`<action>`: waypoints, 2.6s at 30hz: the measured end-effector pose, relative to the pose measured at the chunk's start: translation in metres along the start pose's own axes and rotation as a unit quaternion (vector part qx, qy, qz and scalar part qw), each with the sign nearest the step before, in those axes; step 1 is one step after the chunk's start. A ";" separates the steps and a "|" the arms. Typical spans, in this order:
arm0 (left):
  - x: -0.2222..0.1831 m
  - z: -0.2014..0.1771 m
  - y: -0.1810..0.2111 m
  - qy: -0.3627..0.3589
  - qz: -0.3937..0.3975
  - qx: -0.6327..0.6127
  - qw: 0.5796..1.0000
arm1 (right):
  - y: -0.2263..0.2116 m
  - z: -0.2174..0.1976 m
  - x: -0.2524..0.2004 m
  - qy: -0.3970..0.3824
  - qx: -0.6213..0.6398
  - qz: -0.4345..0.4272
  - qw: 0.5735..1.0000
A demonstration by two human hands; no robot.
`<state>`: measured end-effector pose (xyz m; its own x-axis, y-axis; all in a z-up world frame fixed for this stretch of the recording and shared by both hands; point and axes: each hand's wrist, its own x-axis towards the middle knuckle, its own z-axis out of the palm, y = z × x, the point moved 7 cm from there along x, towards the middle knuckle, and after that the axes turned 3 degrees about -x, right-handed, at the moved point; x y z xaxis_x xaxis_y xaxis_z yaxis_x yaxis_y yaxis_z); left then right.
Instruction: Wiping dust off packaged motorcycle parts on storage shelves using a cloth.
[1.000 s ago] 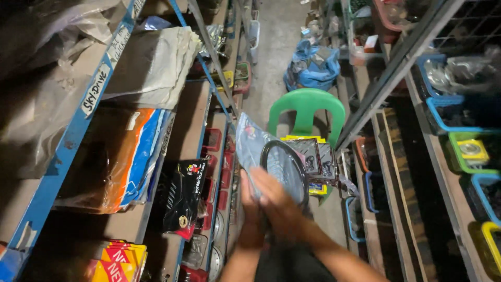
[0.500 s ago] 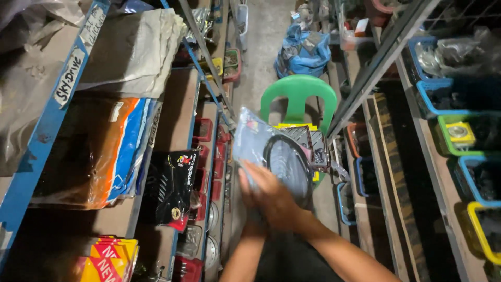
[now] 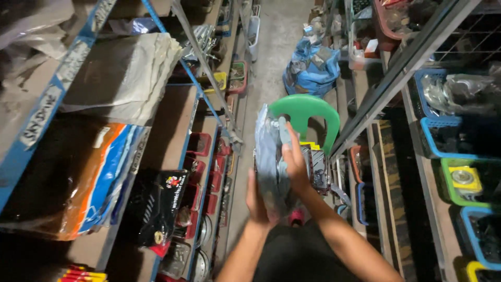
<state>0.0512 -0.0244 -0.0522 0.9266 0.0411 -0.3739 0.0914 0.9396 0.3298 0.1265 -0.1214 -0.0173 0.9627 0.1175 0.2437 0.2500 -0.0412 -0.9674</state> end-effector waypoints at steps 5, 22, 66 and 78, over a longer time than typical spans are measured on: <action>0.016 0.038 -0.001 0.019 -0.028 0.046 0.998 | -0.037 0.003 -0.010 -0.098 -0.051 -0.095 0.989; 0.031 0.011 0.042 0.001 0.118 0.167 0.979 | -0.070 0.046 -0.001 -0.135 -0.216 -0.211 0.944; -0.056 -0.044 0.086 0.035 0.026 0.170 0.984 | -0.135 -0.004 -0.142 -0.003 -0.340 -0.374 0.863; -0.015 0.034 0.073 0.034 0.104 0.195 0.975 | -0.064 -0.084 -0.012 -0.017 0.007 0.101 0.995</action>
<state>0.0564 0.0317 0.0068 0.9149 0.2510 -0.3162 0.0488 0.7087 0.7038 0.1081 -0.2038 0.0477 0.9888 0.1426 0.0429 0.0510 -0.0535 -0.9973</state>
